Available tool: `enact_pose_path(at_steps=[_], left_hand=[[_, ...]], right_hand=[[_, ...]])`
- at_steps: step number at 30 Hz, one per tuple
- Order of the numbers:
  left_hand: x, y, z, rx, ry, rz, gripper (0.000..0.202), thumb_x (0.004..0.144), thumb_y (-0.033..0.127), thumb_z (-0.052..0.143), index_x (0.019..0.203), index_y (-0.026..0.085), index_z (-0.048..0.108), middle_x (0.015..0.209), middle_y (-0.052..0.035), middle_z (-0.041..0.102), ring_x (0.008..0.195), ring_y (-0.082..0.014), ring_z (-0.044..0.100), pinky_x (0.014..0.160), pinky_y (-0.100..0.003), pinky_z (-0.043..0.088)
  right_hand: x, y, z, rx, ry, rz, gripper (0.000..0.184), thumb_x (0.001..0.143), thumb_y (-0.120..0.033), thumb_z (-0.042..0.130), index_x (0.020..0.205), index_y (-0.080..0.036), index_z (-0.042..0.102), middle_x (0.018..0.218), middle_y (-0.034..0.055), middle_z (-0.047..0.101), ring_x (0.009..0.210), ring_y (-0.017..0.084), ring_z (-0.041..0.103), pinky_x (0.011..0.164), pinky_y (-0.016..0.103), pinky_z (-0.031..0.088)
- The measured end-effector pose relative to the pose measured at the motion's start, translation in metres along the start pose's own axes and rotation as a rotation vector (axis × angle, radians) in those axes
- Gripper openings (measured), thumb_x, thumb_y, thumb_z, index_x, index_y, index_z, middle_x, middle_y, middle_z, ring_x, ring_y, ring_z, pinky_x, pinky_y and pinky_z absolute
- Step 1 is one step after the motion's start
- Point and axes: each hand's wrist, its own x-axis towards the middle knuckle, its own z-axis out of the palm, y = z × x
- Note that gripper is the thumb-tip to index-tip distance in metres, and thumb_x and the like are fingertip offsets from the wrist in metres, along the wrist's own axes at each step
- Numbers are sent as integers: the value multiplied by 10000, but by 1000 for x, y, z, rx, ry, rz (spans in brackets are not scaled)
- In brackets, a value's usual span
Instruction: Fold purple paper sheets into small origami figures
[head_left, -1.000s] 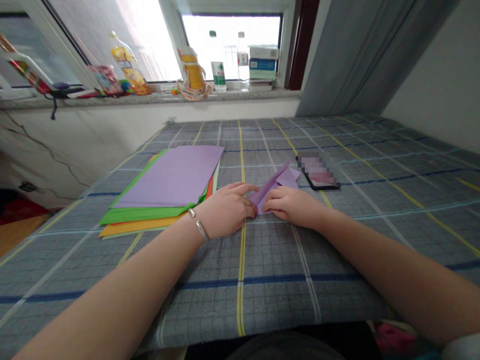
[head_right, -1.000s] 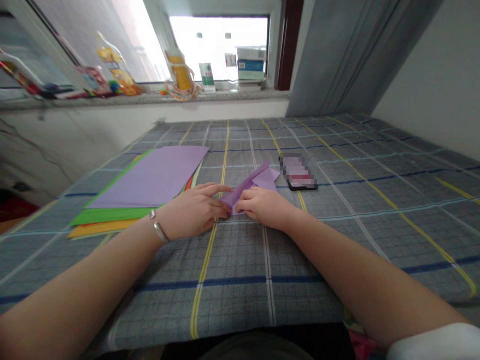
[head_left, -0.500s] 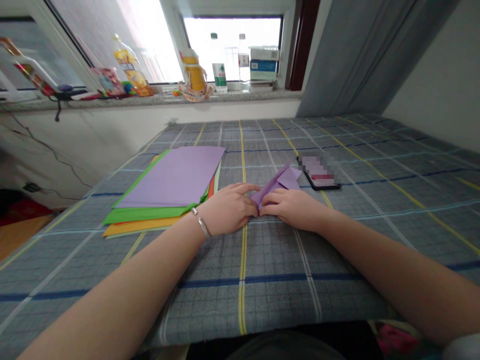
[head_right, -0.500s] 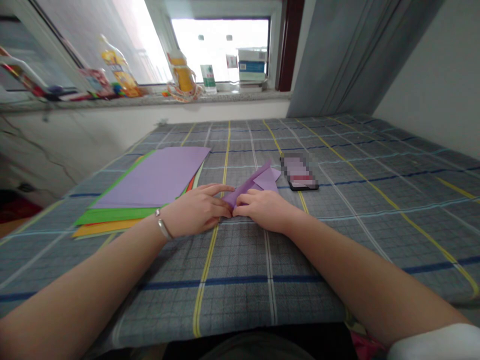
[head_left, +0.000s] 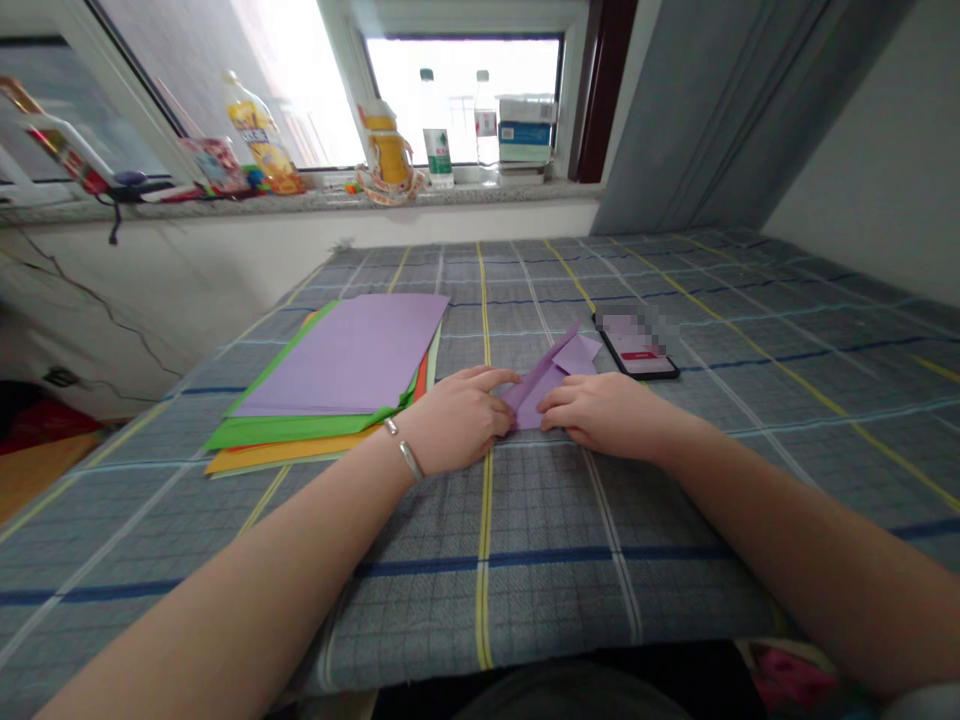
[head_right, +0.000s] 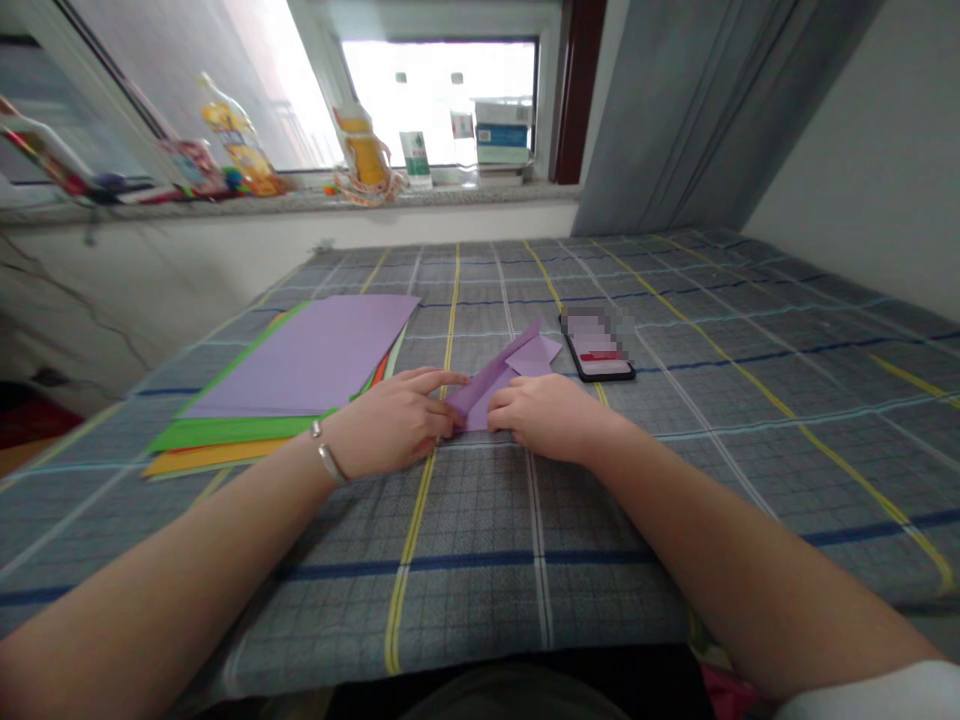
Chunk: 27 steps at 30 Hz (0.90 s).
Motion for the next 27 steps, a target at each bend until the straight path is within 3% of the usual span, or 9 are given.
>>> enact_pose_path(at_steps=[5, 8, 13, 16, 22, 27], left_hand=[[2, 4, 1, 35, 12, 12, 139, 860, 184, 567, 838, 186, 704, 928, -11, 732, 1316, -261, 417, 1106, -420, 335], [5, 9, 4, 69, 69, 2, 172, 878, 200, 553, 778, 167, 689, 859, -33, 725, 1283, -278, 453, 1079, -437, 363], [8, 12, 14, 96, 200, -11, 152, 887, 211, 556, 800, 168, 673, 868, -31, 720, 1239, -282, 494, 1040, -458, 396], [10, 11, 19, 98, 228, -30, 158, 906, 210, 543, 821, 171, 670, 882, -35, 717, 1218, -280, 510, 988, -443, 439], [17, 13, 28, 78, 306, -22, 196, 960, 221, 473, 1073, 182, 628, 1064, -61, 673, 1187, -235, 524, 976, -399, 469], [19, 13, 33, -72, 370, -58, 333, 964, 173, 416, 1283, 178, 511, 1292, -112, 548, 1197, -211, 518, 1003, -387, 476]], right_hand=[[-4, 1, -6, -51, -19, 1, 194, 817, -126, 553, 847, -224, 717, 947, 9, 735, 850, 193, 630, 711, 315, 442], [-7, 4, -9, -34, 80, 62, 205, 835, -159, 530, 854, -227, 722, 932, 9, 738, 855, 191, 638, 742, 322, 449], [-13, 19, -10, -78, 350, 494, 230, 879, -235, 499, 938, -193, 717, 996, 67, 725, 955, 241, 630, 789, 360, 475], [-15, 29, -2, -29, 307, 594, 249, 879, -289, 530, 1032, -198, 704, 1105, 75, 698, 1024, 255, 615, 839, 382, 485], [-12, 35, 16, 139, 127, 484, 255, 891, -337, 537, 1035, -230, 719, 1132, 53, 691, 1036, 240, 622, 914, 393, 485], [-13, 37, 19, 184, 105, 471, 258, 886, -315, 534, 1039, -226, 723, 1119, 52, 698, 1035, 238, 626, 936, 394, 484]])
